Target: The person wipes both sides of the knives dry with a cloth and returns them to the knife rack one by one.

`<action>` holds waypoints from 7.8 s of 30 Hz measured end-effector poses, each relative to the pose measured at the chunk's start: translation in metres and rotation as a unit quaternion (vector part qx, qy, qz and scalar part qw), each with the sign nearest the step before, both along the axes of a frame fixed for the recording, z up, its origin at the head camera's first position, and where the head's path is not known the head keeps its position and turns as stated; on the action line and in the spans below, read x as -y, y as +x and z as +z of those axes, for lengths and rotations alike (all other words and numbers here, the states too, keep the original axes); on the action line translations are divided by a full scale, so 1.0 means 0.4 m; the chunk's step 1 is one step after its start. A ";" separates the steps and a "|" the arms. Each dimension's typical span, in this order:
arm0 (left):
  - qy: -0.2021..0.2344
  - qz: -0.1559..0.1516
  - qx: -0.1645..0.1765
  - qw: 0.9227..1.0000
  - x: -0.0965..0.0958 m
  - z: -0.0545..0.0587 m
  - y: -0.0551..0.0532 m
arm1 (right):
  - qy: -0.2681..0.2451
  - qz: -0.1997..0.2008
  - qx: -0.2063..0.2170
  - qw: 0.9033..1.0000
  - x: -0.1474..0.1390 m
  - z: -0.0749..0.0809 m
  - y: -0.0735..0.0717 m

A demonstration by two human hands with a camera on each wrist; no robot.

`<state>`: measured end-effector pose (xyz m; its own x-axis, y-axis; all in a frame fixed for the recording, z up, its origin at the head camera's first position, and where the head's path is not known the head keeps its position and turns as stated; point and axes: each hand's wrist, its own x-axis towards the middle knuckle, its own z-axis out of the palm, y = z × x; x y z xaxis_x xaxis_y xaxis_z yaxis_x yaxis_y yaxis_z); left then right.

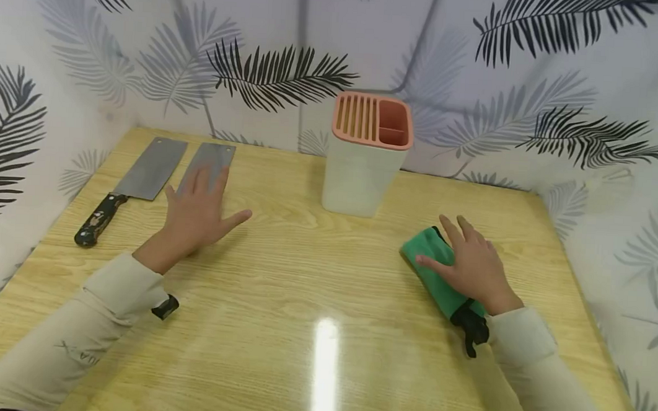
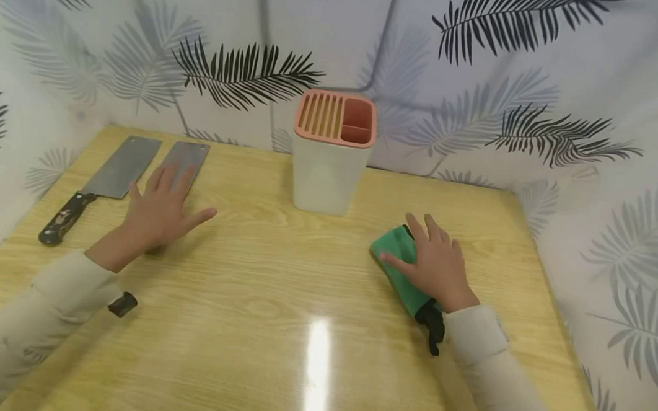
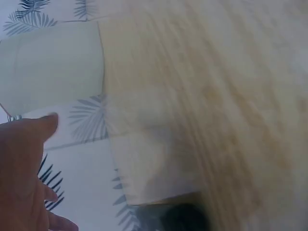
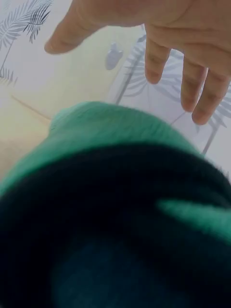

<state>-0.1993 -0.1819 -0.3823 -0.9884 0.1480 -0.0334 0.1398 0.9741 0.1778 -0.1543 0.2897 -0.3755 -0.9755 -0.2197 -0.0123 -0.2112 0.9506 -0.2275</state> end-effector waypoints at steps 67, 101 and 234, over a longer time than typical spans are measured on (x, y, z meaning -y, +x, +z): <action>0.189 0.069 -0.062 0.978 0.012 -0.008 0.086 | 0.017 -0.026 -0.083 0.996 -0.024 -0.053 0.032; 0.363 0.043 -0.124 0.923 -0.081 0.047 0.136 | -0.101 0.020 -0.270 0.957 0.103 0.199 -0.008; 0.641 -0.228 0.085 0.727 -0.370 0.038 0.171 | -0.038 0.206 -0.436 0.875 0.396 0.155 0.138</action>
<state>-0.1309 -0.0339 -0.3671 -0.8242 0.4766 0.3058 0.2667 -0.1498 0.9521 -0.0990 0.1313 -0.3134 -0.4447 -0.5227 0.7274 -0.6569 0.7423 0.1318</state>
